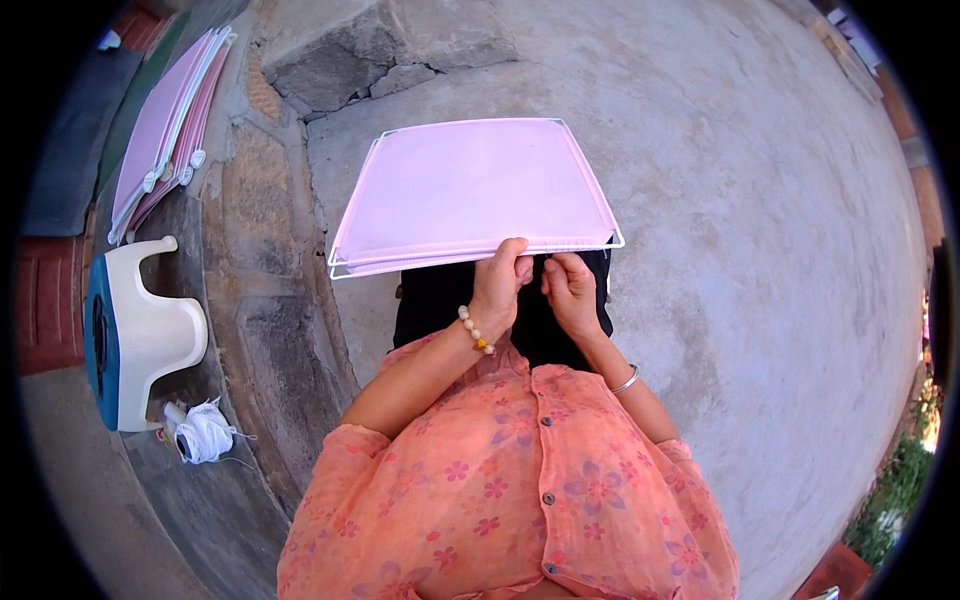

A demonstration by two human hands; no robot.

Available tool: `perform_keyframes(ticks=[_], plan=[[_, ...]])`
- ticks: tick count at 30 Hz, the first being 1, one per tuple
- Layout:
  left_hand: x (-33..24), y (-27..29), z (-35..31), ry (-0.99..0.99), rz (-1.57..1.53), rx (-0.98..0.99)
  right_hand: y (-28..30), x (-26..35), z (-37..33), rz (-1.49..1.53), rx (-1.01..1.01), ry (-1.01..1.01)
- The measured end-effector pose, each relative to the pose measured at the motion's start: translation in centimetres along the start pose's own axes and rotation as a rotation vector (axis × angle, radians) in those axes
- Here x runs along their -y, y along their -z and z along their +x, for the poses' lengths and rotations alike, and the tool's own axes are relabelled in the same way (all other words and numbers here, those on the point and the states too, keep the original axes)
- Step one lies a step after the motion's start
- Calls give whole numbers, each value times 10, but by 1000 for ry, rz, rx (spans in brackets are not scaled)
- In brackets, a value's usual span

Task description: The person sits on the ground and threads a string through the loops of a pink foldable basket to assemble it, pulling the cord through the edges by hand.

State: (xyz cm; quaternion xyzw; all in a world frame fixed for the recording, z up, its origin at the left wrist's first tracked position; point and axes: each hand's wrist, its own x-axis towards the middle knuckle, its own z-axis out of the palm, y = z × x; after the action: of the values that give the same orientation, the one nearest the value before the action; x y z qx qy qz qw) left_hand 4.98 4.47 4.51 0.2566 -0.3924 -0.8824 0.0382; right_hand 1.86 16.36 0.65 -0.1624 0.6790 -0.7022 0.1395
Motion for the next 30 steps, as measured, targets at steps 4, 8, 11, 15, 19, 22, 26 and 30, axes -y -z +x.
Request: perform_keyframes(ticks=[4,8,11,15,19,22,26,30], plan=[[1,-1,0,-5,-4,1,-3,-4,-2,61,-25,-33],[3,0,-1,-8,-17,2,-8,-8,-2,142,-63,-22],[7,1,0,-15,-41,12,-13,-8,-1,164,-61,45],[7,1,0,-25,-50,40,-16,-10,1,183,-77,57],[5,1,-1,-22,-27,34,-16,-1,2,199,-84,38],[7,2,-1,-25,-37,61,-15,0,3,202,-101,4],[10,1,-1,-15,-17,49,-12,-3,6,267,-65,-11],[10,4,-2,-8,20,64,-9,8,9,166,-45,-111]])
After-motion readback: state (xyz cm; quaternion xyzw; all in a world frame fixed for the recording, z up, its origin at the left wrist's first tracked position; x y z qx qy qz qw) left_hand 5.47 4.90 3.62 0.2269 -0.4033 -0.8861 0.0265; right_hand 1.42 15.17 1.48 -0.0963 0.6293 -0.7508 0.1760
